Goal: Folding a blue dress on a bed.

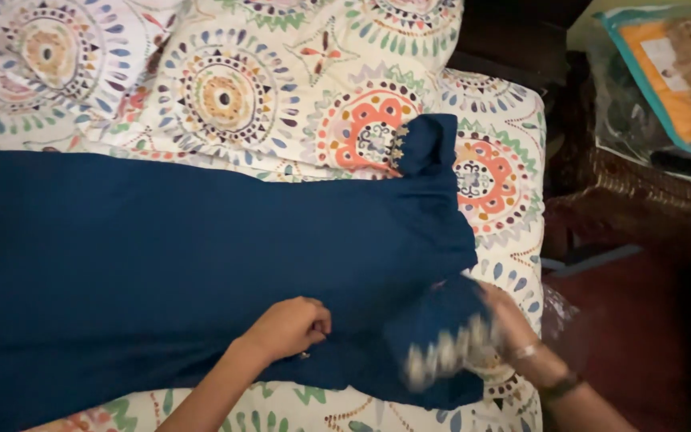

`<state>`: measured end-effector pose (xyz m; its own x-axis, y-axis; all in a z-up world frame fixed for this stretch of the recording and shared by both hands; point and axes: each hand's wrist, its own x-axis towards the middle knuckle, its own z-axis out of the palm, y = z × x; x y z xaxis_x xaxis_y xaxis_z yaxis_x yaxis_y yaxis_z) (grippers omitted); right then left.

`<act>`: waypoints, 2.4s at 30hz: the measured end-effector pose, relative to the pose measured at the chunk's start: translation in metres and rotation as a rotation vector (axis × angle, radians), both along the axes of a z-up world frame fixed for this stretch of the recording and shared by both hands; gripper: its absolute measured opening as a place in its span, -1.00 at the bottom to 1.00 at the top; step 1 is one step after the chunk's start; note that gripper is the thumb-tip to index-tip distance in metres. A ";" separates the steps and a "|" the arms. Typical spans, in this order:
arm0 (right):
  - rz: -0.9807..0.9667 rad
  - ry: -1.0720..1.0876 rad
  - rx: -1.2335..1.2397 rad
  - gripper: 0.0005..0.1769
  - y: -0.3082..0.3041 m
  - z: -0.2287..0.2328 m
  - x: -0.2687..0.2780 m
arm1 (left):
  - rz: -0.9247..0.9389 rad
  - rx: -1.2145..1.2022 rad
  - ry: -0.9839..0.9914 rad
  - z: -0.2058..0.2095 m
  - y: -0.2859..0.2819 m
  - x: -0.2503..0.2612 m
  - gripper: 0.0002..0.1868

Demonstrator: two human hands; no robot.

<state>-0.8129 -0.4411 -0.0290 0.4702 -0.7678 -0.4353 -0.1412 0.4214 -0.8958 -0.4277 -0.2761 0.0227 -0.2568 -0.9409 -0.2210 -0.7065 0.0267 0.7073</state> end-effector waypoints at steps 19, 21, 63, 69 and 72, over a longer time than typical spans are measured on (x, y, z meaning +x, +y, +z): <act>0.232 1.108 -0.361 -0.33 0.109 0.106 0.022 | 0.003 -0.252 0.015 -0.021 -0.020 -0.083 -0.70; 0.273 1.118 -0.358 -0.34 0.106 0.105 0.018 | 0.210 -0.117 0.144 -0.023 -0.028 -0.077 -0.67; 0.616 0.310 -1.336 -0.85 0.190 0.093 0.258 | 0.769 -0.613 -0.455 -0.007 0.144 0.089 -0.91; 0.862 0.099 -1.441 -0.81 0.222 0.054 0.363 | 1.533 -0.537 -0.672 -0.041 0.276 0.206 -0.84; 0.947 0.047 -1.549 -0.75 0.227 0.041 0.399 | 1.836 -0.418 -0.768 -0.030 0.315 0.252 -0.80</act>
<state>-0.4143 -0.2145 0.0116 0.9501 0.0433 0.3090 0.1546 -0.9256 -0.3454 -0.1759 0.0387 -0.0068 0.8874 0.0576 0.4575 -0.1754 -0.8753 0.4506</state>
